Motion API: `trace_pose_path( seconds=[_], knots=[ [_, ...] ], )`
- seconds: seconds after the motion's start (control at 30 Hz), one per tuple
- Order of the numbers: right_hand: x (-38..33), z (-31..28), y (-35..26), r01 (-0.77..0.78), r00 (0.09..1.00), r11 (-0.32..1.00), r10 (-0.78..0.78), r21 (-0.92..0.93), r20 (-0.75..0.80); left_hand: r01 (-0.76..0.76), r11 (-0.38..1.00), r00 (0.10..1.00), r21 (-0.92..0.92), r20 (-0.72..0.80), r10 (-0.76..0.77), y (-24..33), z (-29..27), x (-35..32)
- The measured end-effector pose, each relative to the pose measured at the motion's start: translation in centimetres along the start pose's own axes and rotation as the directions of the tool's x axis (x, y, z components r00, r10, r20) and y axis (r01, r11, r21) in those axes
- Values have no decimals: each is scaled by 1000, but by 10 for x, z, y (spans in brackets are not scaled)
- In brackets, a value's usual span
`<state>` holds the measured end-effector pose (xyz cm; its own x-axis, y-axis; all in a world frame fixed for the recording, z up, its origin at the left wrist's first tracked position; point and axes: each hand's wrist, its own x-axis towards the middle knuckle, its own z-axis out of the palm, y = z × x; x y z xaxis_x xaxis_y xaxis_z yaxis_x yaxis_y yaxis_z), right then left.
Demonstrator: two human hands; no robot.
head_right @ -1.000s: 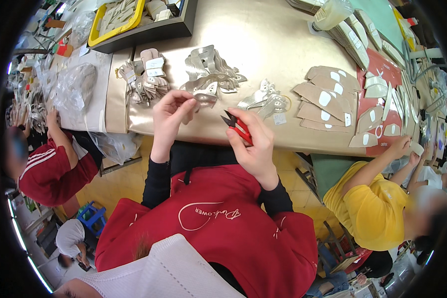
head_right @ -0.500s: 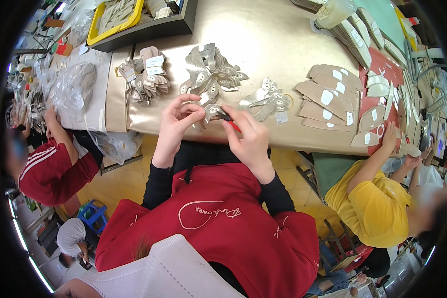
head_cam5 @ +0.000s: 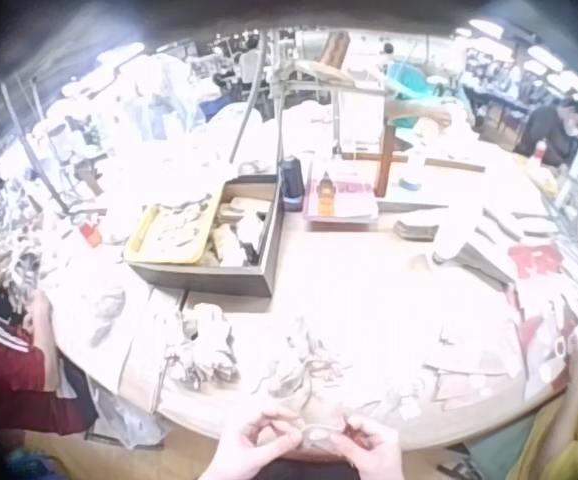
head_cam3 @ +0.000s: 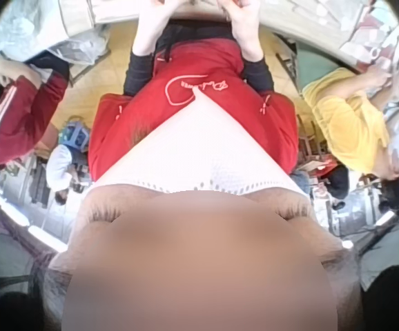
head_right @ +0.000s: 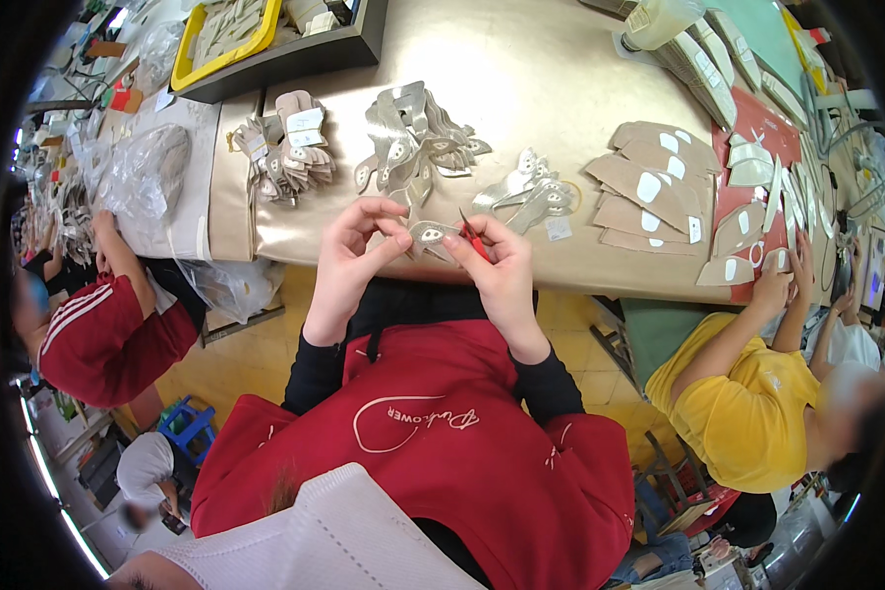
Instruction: The person picks up small fabric pieces from a table, walks to a workstation, and uses red-handled scissors to trim edges and remove excess material from each piece. Trimmed pieces are placed in a pile on the table.
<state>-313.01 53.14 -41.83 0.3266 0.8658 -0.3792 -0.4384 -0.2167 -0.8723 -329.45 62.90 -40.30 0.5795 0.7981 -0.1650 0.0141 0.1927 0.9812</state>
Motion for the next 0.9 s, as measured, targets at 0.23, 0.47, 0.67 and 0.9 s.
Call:
trace_pose_path(
  seconds=[0.23,0.47,0.67,0.9],
  knots=[
    [-10,3,-15,-52,996,961,30,273,84,-44,985,999,-167,11,47,18,7,-13],
    [-17,8,-22,-31,993,934,-12,355,117,-10,959,999,-283,42,23,27,9,-17],
    [-18,8,-21,-3,995,926,-35,378,94,-63,952,997,-298,25,74,19,14,-17],
    [-17,11,-25,458,875,846,-483,-274,-25,35,982,999,-185,28,-30,27,11,-20]
  ],
)
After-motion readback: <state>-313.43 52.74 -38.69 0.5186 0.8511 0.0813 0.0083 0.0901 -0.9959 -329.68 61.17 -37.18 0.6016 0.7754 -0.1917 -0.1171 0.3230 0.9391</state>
